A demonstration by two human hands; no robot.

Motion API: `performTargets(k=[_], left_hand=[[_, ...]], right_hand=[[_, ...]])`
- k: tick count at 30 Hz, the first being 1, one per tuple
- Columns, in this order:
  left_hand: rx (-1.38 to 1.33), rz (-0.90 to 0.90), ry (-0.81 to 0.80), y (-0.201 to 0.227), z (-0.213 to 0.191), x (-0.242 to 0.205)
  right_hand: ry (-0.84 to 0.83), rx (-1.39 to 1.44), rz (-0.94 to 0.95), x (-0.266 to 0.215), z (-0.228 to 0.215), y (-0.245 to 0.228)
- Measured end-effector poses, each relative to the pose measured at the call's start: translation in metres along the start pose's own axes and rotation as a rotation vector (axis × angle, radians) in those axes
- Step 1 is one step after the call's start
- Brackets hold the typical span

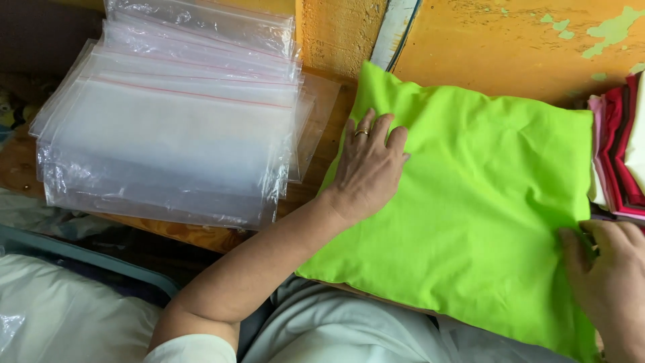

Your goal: The person smooths and adjusts a lime green pillow by hand, then uses a feather duster to brush the surface. Finally, the person places the pillow into a clear plastic zip-top bag.

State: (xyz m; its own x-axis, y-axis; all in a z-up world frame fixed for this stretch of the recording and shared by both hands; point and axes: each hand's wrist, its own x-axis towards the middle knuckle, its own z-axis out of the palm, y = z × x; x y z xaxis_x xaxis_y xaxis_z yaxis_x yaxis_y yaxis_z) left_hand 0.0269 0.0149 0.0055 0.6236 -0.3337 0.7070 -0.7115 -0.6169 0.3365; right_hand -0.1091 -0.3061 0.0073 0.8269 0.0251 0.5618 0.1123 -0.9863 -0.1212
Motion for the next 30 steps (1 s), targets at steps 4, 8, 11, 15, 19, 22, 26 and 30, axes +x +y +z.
performTargets(k=[4, 8, 11, 15, 19, 22, 26, 30], left_hand=[[0.279, -0.19, -0.418, 0.039, -0.015, -0.011], [0.237, -0.021, -0.604, 0.077, -0.007, -0.043], [0.232, -0.044, -0.871, 0.062, -0.014, -0.041], [0.298, -0.237, -0.909, 0.027, -0.032, -0.031], [0.513, -0.363, -0.718, 0.031, -0.035, -0.026], [0.415, -0.282, -0.647, 0.057, -0.029, -0.026], [0.236, -0.289, -0.917, 0.054, -0.032, -0.023], [0.283, -0.365, -0.83, 0.025, -0.037, -0.029]], right_hand=[[-0.482, -0.431, 0.167, 0.009, -0.012, -0.047], [-0.439, -0.132, -0.182, -0.007, -0.001, -0.111], [-0.471, -0.202, -0.256, -0.027, 0.029, -0.091], [-0.733, -0.299, 0.042, -0.011, 0.017, -0.039], [-0.655, -0.382, 0.171, 0.0, 0.011, -0.032], [-0.517, -0.185, -0.047, 0.016, 0.008, -0.078], [-0.571, -0.122, -0.22, 0.02, 0.038, -0.091], [-0.769, -0.208, 0.026, 0.04, 0.037, -0.057]])
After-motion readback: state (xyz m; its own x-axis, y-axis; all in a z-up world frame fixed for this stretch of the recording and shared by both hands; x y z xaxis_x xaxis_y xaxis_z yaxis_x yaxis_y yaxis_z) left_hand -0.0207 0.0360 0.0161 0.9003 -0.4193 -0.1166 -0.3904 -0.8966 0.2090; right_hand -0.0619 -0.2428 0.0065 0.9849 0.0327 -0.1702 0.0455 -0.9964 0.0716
